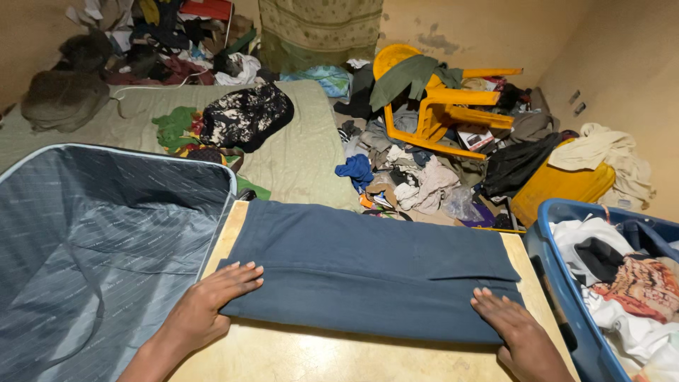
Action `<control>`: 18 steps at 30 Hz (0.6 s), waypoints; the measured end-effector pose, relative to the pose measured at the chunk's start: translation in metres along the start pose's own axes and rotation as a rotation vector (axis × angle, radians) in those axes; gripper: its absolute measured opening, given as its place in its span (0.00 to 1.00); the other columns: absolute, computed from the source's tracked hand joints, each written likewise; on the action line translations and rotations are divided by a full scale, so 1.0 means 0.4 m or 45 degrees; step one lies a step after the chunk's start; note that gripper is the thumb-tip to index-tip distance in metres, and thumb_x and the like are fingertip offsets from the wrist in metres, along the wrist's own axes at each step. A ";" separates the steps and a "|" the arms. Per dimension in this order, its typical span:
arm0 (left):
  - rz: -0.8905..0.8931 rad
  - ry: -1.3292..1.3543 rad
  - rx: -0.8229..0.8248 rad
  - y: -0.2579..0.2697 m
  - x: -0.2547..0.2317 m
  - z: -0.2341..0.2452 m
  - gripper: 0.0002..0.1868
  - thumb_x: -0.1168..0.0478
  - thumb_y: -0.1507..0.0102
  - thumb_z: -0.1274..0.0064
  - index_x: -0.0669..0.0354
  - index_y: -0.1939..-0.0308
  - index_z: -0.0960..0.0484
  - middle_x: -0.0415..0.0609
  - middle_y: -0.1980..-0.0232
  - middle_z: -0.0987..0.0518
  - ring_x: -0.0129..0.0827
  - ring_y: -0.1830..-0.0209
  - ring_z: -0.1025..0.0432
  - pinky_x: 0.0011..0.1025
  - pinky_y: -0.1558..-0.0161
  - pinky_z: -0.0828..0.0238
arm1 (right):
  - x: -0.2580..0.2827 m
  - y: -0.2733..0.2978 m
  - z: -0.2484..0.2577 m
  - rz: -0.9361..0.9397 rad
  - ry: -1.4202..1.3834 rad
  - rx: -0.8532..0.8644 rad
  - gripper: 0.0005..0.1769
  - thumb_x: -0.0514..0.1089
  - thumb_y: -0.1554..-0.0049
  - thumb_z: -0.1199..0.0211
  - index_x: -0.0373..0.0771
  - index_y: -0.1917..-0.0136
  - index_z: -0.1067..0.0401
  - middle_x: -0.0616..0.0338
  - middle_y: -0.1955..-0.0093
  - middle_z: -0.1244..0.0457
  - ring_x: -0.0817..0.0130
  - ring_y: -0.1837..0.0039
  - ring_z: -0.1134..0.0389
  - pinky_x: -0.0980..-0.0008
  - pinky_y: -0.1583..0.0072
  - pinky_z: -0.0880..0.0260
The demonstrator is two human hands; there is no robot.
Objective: The person takes a pair of trousers from a bin, spreads them on a table, and folds them into a tight roll by hand before placing them into a suitcase.
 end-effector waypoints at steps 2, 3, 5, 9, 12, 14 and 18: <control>0.026 0.069 -0.002 0.011 0.005 0.004 0.40 0.81 0.63 0.59 0.63 0.47 0.15 0.49 0.36 0.19 0.40 0.28 0.32 0.41 0.29 0.50 | -0.028 0.015 -0.012 0.027 -0.025 -0.011 0.55 0.26 0.72 0.42 0.44 0.28 0.34 0.59 0.21 0.45 0.63 0.20 0.50 0.59 0.25 0.55; 0.052 0.075 -0.001 0.017 0.006 0.003 0.39 0.81 0.62 0.60 0.62 0.48 0.13 0.49 0.37 0.17 0.40 0.29 0.31 0.40 0.29 0.49 | -0.040 0.026 -0.020 0.040 -0.037 -0.017 0.54 0.27 0.72 0.42 0.44 0.29 0.32 0.59 0.22 0.43 0.64 0.22 0.48 0.59 0.24 0.53; 0.084 0.088 0.015 0.027 0.010 0.004 0.36 0.79 0.61 0.58 0.61 0.51 0.12 0.49 0.40 0.15 0.38 0.31 0.28 0.39 0.30 0.46 | -0.072 0.048 -0.042 -0.104 -0.055 0.066 0.49 0.27 0.71 0.43 0.47 0.33 0.27 0.63 0.24 0.38 0.68 0.23 0.43 0.64 0.24 0.46; 0.126 0.172 0.089 0.035 0.025 0.021 0.26 0.74 0.57 0.48 0.63 0.56 0.09 0.52 0.47 0.12 0.40 0.38 0.23 0.38 0.34 0.37 | -0.137 0.085 -0.041 0.036 -0.231 0.129 0.45 0.27 0.73 0.43 0.41 0.40 0.21 0.52 0.32 0.31 0.57 0.30 0.33 0.60 0.29 0.42; 0.524 0.101 0.284 0.032 0.068 0.033 0.16 0.68 0.47 0.42 0.62 0.57 0.07 0.53 0.61 0.14 0.39 0.58 0.24 0.35 0.51 0.28 | -0.194 0.102 -0.025 -0.311 -0.202 0.361 0.37 0.32 0.61 0.42 0.54 0.40 0.17 0.56 0.53 0.24 0.66 0.46 0.19 0.72 0.39 0.24; 0.643 0.232 0.200 0.030 0.086 0.040 0.10 0.64 0.43 0.41 0.62 0.60 0.09 0.51 0.71 0.18 0.34 0.69 0.27 0.31 0.62 0.30 | -0.197 0.102 0.011 -0.375 -0.337 0.185 0.21 0.35 0.55 0.40 0.44 0.49 0.18 0.53 0.59 0.29 0.61 0.53 0.26 0.67 0.47 0.24; 0.449 0.693 -0.395 -0.004 0.092 0.041 0.12 0.60 0.40 0.45 0.68 0.66 0.15 0.42 0.73 0.21 0.24 0.71 0.32 0.25 0.68 0.37 | -0.195 0.064 0.073 -0.824 -0.450 -0.098 0.17 0.41 0.49 0.33 0.41 0.44 0.22 0.45 0.63 0.30 0.47 0.61 0.31 0.56 0.55 0.25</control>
Point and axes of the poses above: each hand's wrist, its own y-axis away from the middle knuckle, its own z-axis out of the back of the hand, x = y × z, the point moved 3 cm from there along -y, towards the middle knuckle
